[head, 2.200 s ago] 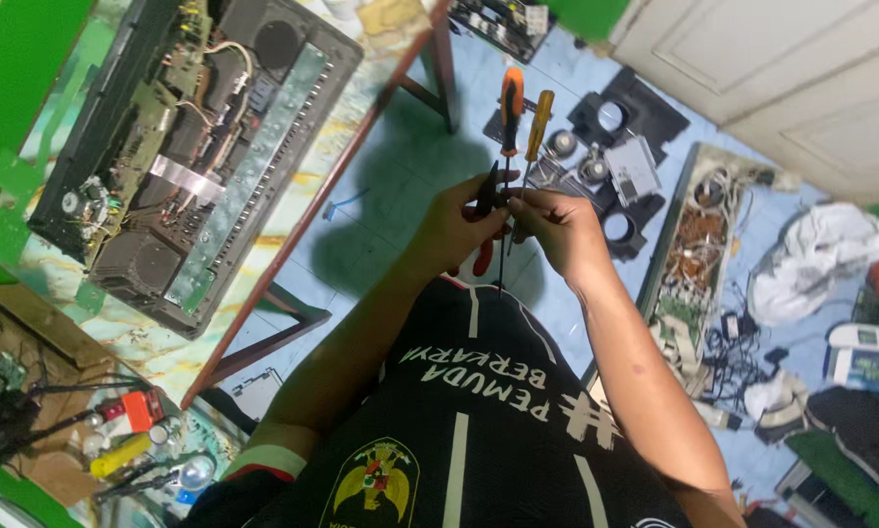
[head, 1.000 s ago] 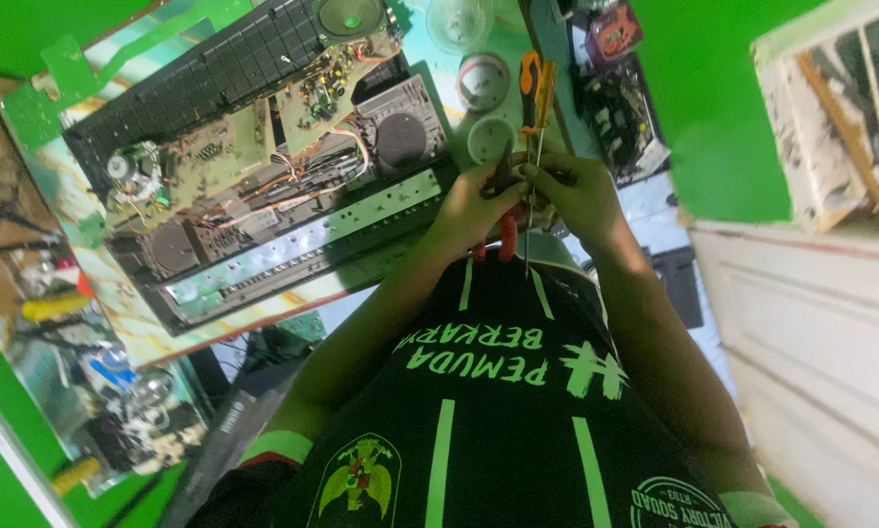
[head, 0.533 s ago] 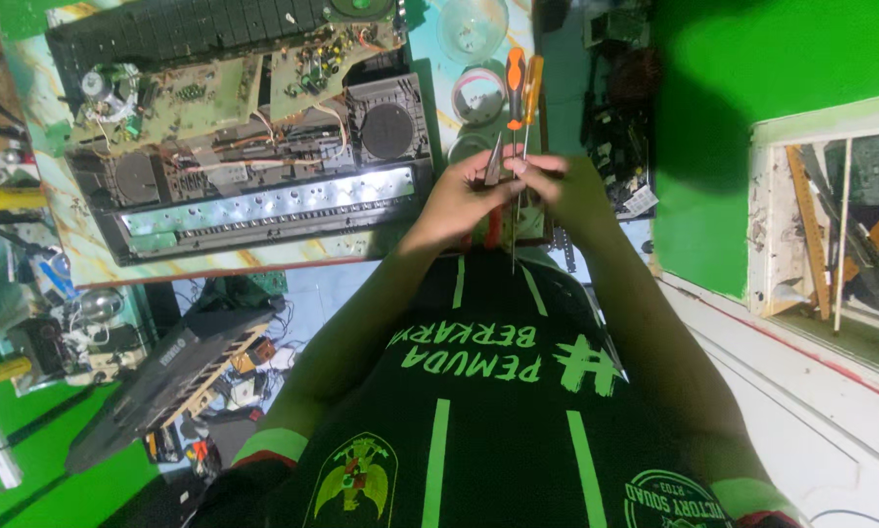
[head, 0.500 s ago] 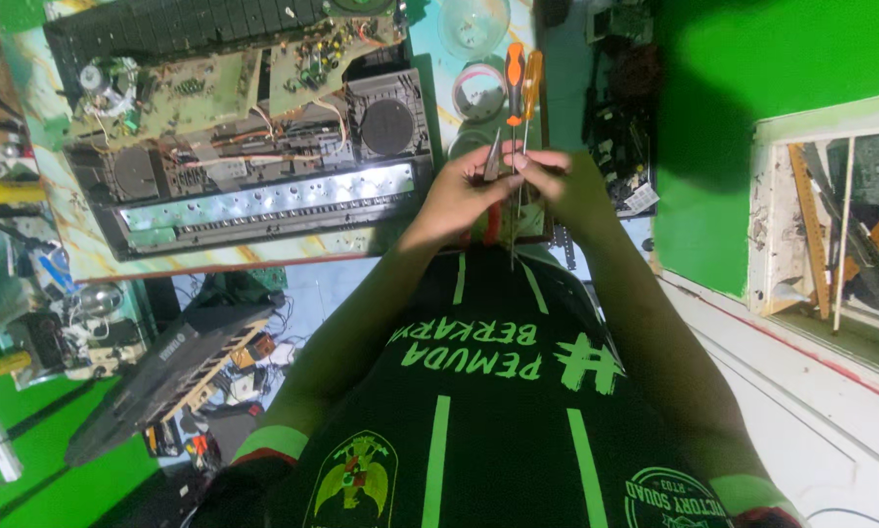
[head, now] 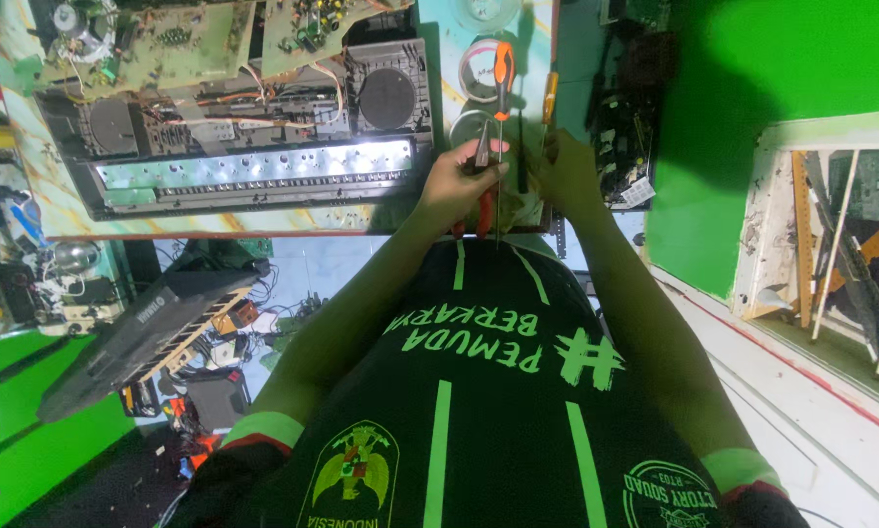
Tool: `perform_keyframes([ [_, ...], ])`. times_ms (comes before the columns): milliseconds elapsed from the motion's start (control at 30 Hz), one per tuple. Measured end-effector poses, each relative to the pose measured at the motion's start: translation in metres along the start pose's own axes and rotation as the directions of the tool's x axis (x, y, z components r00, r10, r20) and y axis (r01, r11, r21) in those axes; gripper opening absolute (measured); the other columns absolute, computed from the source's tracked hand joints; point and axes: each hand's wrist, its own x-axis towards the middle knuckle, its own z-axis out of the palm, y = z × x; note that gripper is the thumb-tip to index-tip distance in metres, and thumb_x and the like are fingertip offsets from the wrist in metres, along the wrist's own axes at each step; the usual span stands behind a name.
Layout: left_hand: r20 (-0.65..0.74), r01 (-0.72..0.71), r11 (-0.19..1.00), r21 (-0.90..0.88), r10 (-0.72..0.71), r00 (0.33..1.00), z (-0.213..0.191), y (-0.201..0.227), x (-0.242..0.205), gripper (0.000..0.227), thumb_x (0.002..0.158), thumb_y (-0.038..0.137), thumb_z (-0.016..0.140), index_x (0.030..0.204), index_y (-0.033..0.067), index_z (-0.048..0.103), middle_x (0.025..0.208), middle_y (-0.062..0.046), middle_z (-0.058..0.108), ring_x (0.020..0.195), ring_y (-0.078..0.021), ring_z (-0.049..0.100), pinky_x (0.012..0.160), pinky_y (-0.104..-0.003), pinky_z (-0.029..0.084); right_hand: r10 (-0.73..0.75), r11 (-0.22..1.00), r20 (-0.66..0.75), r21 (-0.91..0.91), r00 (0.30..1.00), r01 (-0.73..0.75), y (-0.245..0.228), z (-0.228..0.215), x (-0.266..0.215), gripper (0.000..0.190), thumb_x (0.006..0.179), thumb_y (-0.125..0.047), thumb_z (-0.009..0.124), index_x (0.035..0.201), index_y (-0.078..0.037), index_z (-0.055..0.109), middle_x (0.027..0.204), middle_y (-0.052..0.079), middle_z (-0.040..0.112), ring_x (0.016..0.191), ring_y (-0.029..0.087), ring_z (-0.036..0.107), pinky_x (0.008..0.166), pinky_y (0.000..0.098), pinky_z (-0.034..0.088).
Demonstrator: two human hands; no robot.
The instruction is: The person works on the internal components of an electronic keyboard, using a screwdriver to remove and replace screws from various parts, including a metal panel and a small circuit board, while occasionally holding a pair of pliers and a screwdriver together.
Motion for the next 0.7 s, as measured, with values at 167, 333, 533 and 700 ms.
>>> perform_keyframes([
  [167,-0.044,0.072,0.997,0.039,-0.070,0.997,0.000,0.007,-0.006,0.034,0.098,0.020,0.071,0.131,0.0091,0.069,0.086,-0.004,0.069,0.061,-0.0064,0.060,0.040,-0.028,0.048,-0.172,0.985,-0.074,0.011,0.982,0.174,0.009,0.018,0.006,0.021,0.093,-0.008,0.072,0.107,0.003,0.061,0.091,0.022,0.071,0.082,0.038,0.071,0.068,0.0465,0.054],
  [333,-0.062,-0.038,0.999,-0.028,0.036,0.997,-0.003,-0.007,0.000,0.028,0.100,0.013,0.069,0.127,0.0035,0.068,0.098,-0.003,0.074,0.085,-0.0091,0.066,0.073,-0.025,0.054,-0.200,0.980,-0.073,0.008,0.977,0.201,0.004,0.016,0.003,0.020,0.095,-0.011,0.072,0.102,0.003,0.060,0.089,0.023,0.070,0.082,0.042,0.069,0.066,0.0488,0.052],
  [533,-0.059,-0.015,0.989,-0.145,0.006,0.998,-0.005,-0.025,0.007,0.026,0.102,0.009,0.065,0.127,0.0019,0.067,0.101,-0.003,0.072,0.097,-0.0101,0.069,0.088,-0.026,0.056,-0.223,0.975,-0.114,-0.022,0.968,0.222,-0.005,0.012,0.000,0.020,0.096,-0.014,0.075,0.101,0.000,0.062,0.079,0.019,0.067,0.070,0.036,0.066,0.062,0.0466,0.048],
  [700,-0.054,-0.094,0.967,-0.238,0.084,0.995,-0.002,-0.017,0.010,0.028,0.103,0.006,0.063,0.130,-0.0018,0.065,0.108,-0.007,0.071,0.101,-0.0137,0.069,0.090,-0.031,0.060,-0.015,0.989,0.005,0.148,1.000,0.014,-0.028,-0.001,-0.022,0.013,0.107,-0.018,0.060,0.109,-0.006,0.066,0.081,0.012,0.066,0.069,0.023,0.061,0.063,0.0394,0.046],
])
